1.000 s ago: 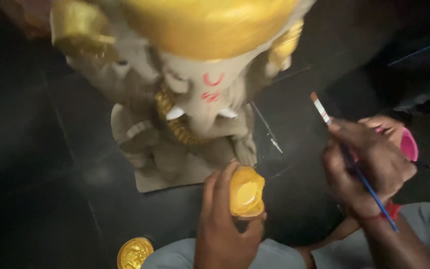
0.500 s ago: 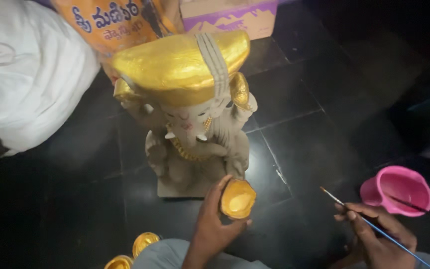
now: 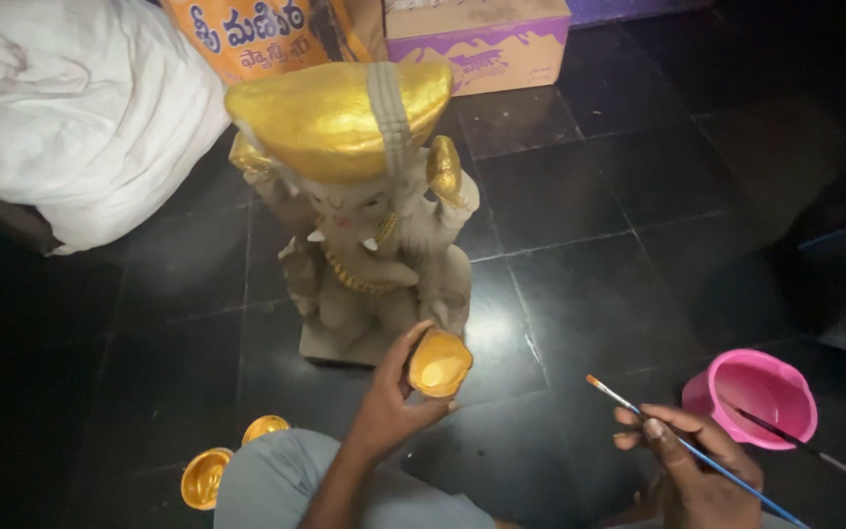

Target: The person paints a Ganesha statue with gold paint using a brush. They dip the brush into a small container of gold paint and apply it to the statue's head, trunk, and body details.

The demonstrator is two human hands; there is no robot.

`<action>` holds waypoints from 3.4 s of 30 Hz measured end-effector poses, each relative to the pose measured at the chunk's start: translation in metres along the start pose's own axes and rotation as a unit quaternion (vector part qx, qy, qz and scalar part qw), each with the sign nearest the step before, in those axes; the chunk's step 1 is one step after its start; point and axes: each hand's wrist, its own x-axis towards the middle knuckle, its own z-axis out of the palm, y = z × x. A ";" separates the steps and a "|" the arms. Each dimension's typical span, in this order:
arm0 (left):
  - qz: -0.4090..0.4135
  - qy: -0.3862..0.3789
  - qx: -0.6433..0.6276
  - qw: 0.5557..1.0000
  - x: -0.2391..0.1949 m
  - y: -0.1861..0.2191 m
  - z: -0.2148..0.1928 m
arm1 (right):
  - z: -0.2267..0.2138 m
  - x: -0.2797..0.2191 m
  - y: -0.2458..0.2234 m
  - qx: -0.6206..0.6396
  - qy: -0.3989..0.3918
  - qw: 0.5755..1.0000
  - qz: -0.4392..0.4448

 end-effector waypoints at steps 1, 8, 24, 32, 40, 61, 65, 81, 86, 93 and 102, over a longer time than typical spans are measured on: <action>-0.001 0.002 0.045 0.999 0.000 0.002 0.000 | 0.000 -0.001 0.003 -0.018 0.002 1.000 0.008; 0.047 -0.009 0.109 0.993 -0.009 0.002 -0.007 | -0.033 0.033 0.068 -0.061 -0.071 0.996 0.001; 0.181 0.005 0.143 0.973 -0.025 0.004 -0.034 | -0.037 0.119 0.108 0.031 -0.332 0.929 0.159; 0.165 0.000 0.121 0.979 -0.030 0.002 -0.037 | -0.025 0.092 0.093 -0.106 -0.137 0.982 0.070; 0.195 0.007 0.097 0.976 -0.031 -0.006 -0.040 | -0.017 0.070 0.079 0.060 -0.288 0.952 0.082; 0.180 -0.001 0.099 0.979 -0.032 0.021 -0.059 | 0.191 -0.065 -0.127 -0.397 -0.188 0.869 -0.227; 0.191 0.005 0.093 0.977 -0.033 0.021 -0.060 | 0.199 -0.062 -0.129 -0.470 -0.237 0.810 -0.260; 0.097 0.063 0.137 0.984 -0.042 0.037 -0.110 | 0.271 -0.061 -0.148 -0.172 -0.164 0.915 -0.327; 0.160 0.139 0.132 0.968 -0.039 0.026 -0.131 | 0.362 -0.038 -0.165 -0.200 -0.135 0.894 -0.377; 0.126 0.133 0.090 0.979 -0.034 0.022 -0.144 | 0.436 -0.004 -0.159 -0.245 -0.122 0.814 -0.512; 0.126 0.104 0.053 0.985 -0.033 0.026 -0.158 | 0.451 0.025 -0.139 -0.320 -0.079 0.752 -0.571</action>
